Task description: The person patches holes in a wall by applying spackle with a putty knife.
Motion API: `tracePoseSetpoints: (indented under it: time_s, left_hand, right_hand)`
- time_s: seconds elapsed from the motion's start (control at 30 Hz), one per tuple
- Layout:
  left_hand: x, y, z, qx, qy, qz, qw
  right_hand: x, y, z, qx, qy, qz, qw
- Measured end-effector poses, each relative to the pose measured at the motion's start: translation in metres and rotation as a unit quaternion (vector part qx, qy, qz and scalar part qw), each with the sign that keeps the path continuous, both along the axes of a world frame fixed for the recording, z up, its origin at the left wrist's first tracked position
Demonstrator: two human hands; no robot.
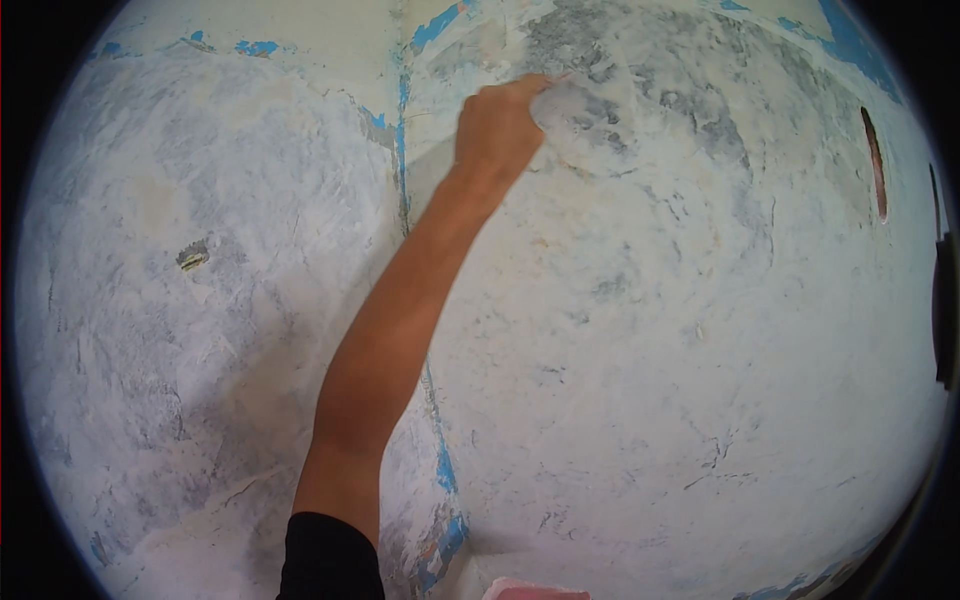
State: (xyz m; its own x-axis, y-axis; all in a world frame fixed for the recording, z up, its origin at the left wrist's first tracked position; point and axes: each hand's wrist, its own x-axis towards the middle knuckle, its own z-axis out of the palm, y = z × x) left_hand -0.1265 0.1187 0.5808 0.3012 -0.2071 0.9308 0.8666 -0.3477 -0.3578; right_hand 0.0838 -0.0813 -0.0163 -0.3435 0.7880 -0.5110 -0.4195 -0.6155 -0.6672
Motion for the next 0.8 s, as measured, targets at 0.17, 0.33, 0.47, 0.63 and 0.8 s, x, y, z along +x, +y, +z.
tracePoseSetpoints:
  time_s: [0.17,0.33,0.47,0.63,0.8]
  left_hand:
    - [-0.045,-0.018,0.063,0.115,-0.045,-0.044,0.991]
    - [-0.037,0.008,0.124,0.103,-0.018,-0.028,0.994]
    - [-0.026,0.052,0.098,0.169,0.115,-0.001,0.979]
    - [-0.014,0.017,0.011,0.025,0.083,0.006,0.996]
    - [-0.065,-0.016,0.028,0.026,-0.033,0.005,0.999]
  right_hand:
    - [-0.002,-0.001,0.014,-0.007,-0.001,-0.017,1.0]
    - [-0.003,0.011,-0.032,0.014,-0.021,0.01,1.0]
    - [-0.007,0.031,-0.085,0.061,-0.02,0.016,0.998]
    - [-0.002,0.011,-0.04,0.031,-0.023,0.013,0.999]
    - [0.004,0.017,0.005,0.024,-0.06,0.041,0.997]
